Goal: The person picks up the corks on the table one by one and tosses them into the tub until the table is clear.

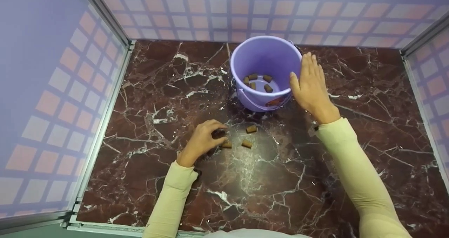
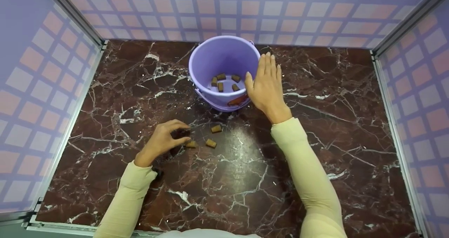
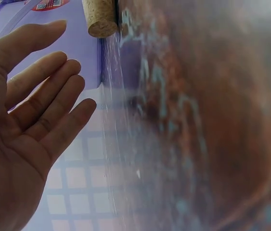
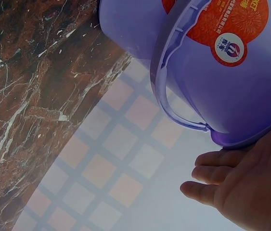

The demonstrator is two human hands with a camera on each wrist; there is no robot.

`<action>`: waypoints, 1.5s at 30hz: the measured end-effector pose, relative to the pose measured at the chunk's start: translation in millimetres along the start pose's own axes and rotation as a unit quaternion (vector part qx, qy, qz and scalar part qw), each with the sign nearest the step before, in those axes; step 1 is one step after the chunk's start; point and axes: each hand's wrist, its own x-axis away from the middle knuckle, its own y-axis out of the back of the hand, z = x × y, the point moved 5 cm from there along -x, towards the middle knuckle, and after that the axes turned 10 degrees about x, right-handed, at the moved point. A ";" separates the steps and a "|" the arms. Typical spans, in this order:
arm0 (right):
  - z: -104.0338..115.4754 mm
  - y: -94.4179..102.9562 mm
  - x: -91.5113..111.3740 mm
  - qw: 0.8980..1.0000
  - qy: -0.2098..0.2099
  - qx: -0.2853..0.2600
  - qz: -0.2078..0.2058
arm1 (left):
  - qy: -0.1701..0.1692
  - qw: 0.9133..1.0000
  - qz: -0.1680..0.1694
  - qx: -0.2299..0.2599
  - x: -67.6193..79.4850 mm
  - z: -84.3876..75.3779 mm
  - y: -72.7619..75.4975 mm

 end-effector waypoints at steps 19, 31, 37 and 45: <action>0.4 0.0 -0.2 1.000 0.003 -0.002 -0.014 | 0.039 0.995 0.087 -0.028 4.7 1.1 -7.9; -1.3 -2.1 -1.0 1.000 0.000 -0.003 -0.006 | 0.037 0.993 0.098 -0.048 5.1 -0.6 -14.2; -0.5 -2.2 -0.6 1.000 0.000 -0.006 -0.005 | 0.034 0.994 0.097 -0.047 3.1 -1.6 -19.0; -0.2 -1.6 -1.0 1.000 0.002 -0.007 -0.011 | 0.035 0.995 0.085 -0.047 2.2 -2.8 -20.4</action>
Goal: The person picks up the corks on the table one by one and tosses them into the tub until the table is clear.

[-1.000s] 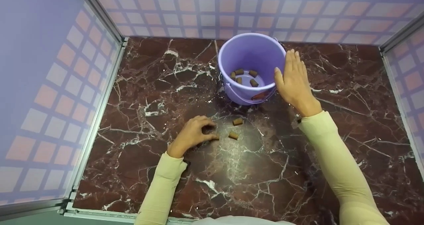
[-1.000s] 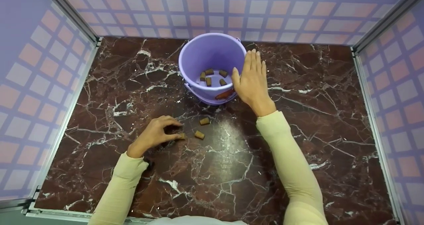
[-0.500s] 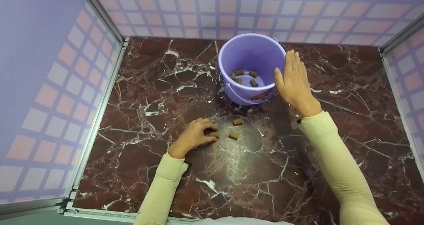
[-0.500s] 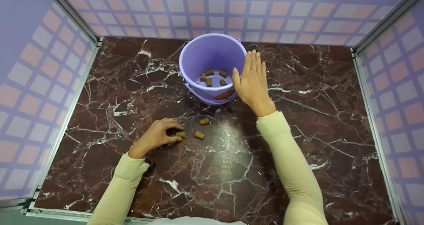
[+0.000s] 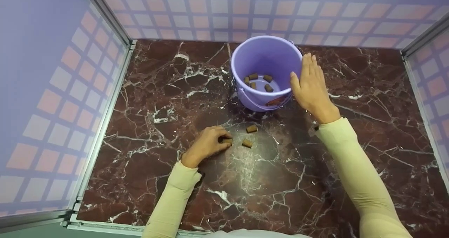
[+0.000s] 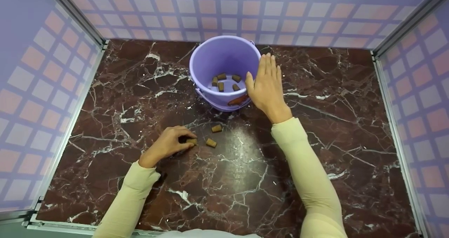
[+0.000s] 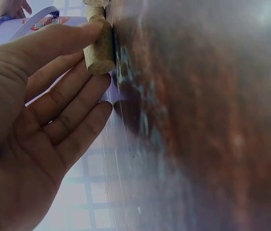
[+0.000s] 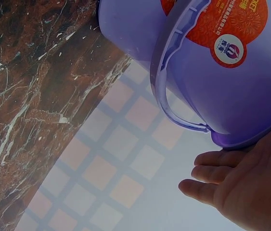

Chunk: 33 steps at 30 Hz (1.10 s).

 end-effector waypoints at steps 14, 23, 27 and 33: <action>-1.4 -0.7 1.5 1.000 -0.004 0.000 -0.001 | -0.020 1.000 -0.009 0.019 -1.4 -2.8 -0.6; -0.7 -0.6 0.5 1.000 -0.001 0.006 -0.004 | -0.026 0.999 -0.024 0.038 -1.9 -4.4 0.4; 0.1 0.1 0.7 1.000 -0.001 0.004 -0.004 | -0.025 0.998 -0.028 0.044 -3.8 -5.9 2.4; 1.1 1.1 0.7 1.000 0.002 0.004 -0.010 | -0.030 0.998 -0.043 0.039 -7.9 -12.0 9.6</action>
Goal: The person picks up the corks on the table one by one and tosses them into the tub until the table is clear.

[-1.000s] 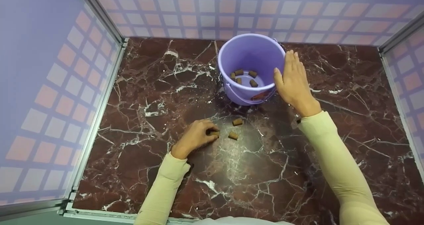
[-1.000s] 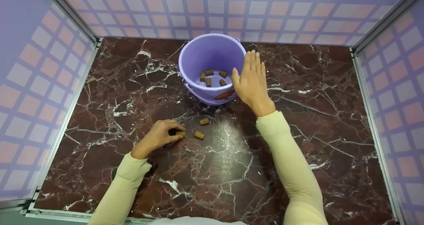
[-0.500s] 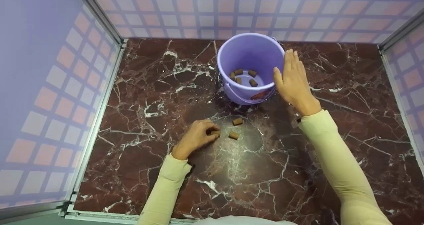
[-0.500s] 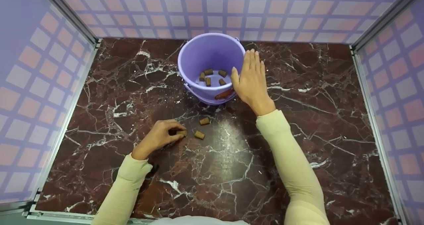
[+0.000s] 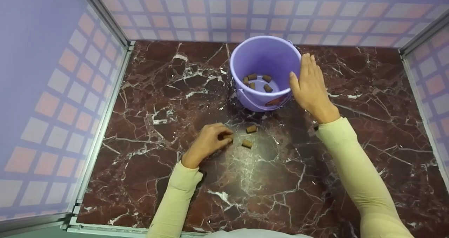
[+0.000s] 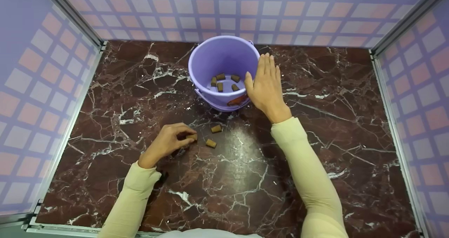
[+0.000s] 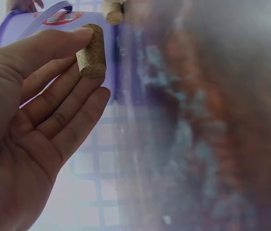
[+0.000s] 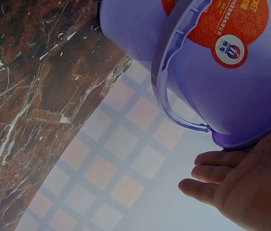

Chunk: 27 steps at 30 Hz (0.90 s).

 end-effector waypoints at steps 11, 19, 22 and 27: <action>-0.9 -0.7 -0.2 1.000 0.001 -0.004 0.002 | -0.027 0.999 -0.045 0.002 -13.5 -11.8 14.4; -1.3 -1.2 0.4 1.000 0.003 -0.006 -0.004 | -0.057 0.996 -0.066 -0.005 -26.9 -24.8 23.8; -1.4 -1.6 0.3 1.000 0.004 -0.006 -0.006 | -0.063 0.995 -0.075 0.001 -31.6 -29.2 28.6; -1.4 -1.8 0.3 1.000 0.002 -0.008 -0.002 | -0.075 0.993 -0.087 0.003 -40.0 -37.6 34.9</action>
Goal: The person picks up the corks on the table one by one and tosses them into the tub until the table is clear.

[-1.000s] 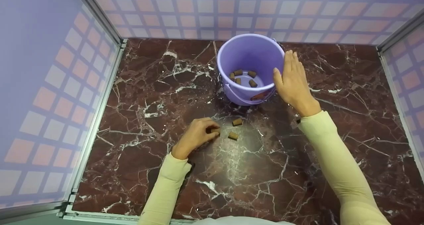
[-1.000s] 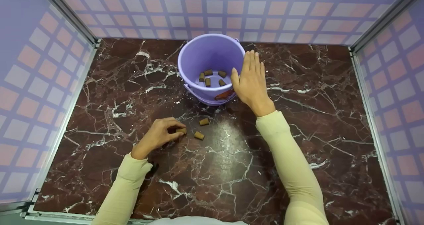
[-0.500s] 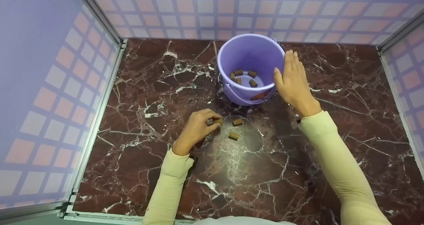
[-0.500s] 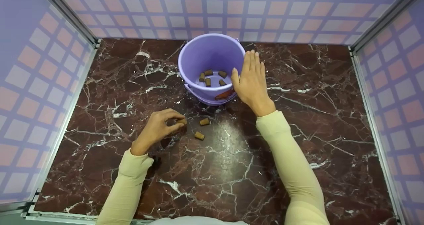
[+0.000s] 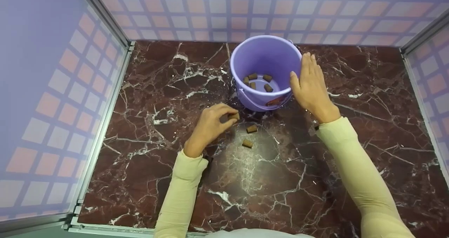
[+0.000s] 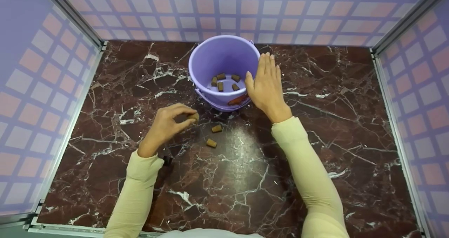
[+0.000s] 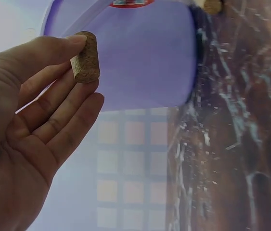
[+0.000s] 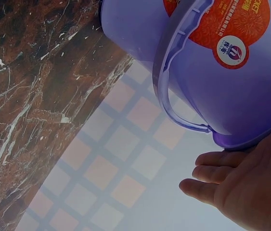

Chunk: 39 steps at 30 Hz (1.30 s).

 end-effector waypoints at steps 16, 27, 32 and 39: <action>-0.4 0.4 -0.9 1.000 -0.001 0.000 -0.002 | -0.067 0.996 -0.055 0.008 -31.2 -19.7 17.7; -0.1 0.3 -0.3 1.000 -0.004 0.000 0.002 | -0.073 0.993 -0.088 0.012 -48.6 -25.4 23.7; -0.6 -0.2 0.3 1.000 -0.003 0.001 0.002 | -0.075 0.991 -0.110 0.006 -54.9 -26.2 26.3; -0.7 -0.5 0.3 1.000 -0.004 -0.002 0.008 | -0.089 0.991 -0.103 0.011 -66.1 -29.3 24.0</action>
